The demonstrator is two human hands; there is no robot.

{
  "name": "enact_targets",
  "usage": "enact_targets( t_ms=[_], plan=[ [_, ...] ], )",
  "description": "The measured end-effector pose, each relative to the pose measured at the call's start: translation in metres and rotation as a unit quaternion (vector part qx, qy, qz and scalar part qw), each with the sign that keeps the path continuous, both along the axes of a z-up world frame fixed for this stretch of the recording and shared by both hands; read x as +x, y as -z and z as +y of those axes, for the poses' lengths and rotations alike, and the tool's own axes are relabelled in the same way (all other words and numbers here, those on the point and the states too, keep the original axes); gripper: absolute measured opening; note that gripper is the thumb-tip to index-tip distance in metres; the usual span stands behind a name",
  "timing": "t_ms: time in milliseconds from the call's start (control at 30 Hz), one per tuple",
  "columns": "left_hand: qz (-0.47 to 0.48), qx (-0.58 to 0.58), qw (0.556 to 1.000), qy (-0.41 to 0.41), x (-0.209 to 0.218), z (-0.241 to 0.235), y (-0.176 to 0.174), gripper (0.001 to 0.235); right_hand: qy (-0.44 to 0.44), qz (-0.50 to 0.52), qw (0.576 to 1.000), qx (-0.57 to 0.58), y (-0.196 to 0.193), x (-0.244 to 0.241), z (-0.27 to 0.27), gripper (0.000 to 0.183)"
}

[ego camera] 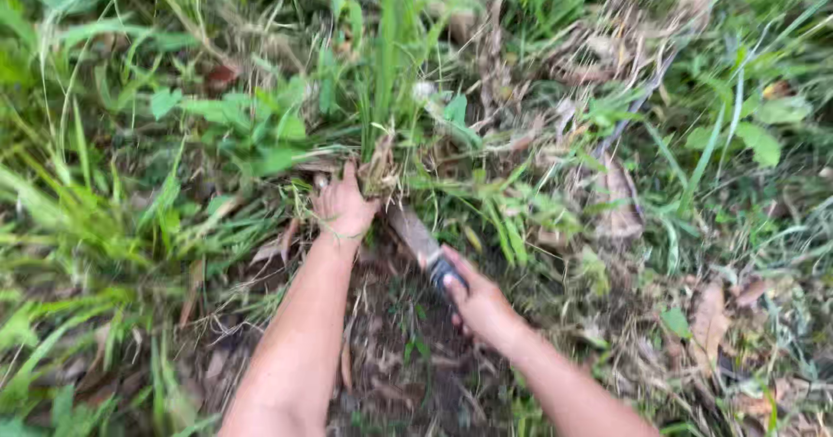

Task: The person clears weeds from the ground by hand and using a blade, pulling up clumps of grass and tossing them aside.

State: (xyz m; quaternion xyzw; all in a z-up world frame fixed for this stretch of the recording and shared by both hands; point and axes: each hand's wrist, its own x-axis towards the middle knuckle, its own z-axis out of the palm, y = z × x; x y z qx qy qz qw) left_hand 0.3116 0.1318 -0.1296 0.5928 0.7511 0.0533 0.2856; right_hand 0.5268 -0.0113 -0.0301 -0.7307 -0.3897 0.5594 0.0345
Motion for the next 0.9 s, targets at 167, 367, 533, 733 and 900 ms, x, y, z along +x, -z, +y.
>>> enact_targets(
  t_ms=[167, 367, 533, 733, 900],
  plan=[
    [0.004, 0.082, 0.995, 0.056, 0.011, 0.027, 0.038, 0.091, -0.144, -0.084, 0.971, 0.173, 0.02, -0.002, -0.014, 0.062],
    [-0.091, 0.064, 0.993, 0.046, 0.012, 0.041, 0.049, 0.055, -0.144, -0.08, 0.979, 0.123, 0.016, -0.002, -0.007, 0.06],
    [-0.133, -0.004, 0.991, -0.025, 0.004, 0.013, 0.015, 0.059, -0.132, -0.084, 0.984, 0.086, 0.016, -0.002, -0.003, 0.061],
    [-0.113, -0.09, 0.988, -0.053, 0.045, -0.037, -0.016, 0.064, -0.065, -0.001, 0.996, 0.062, 0.026, 0.006, -0.005, 0.06],
    [-0.033, -0.018, 0.999, 0.017, 0.075, -0.08, -0.025, 0.072, -0.076, -0.042, 0.987, 0.137, 0.032, 0.023, -0.024, 0.052]
  ],
)
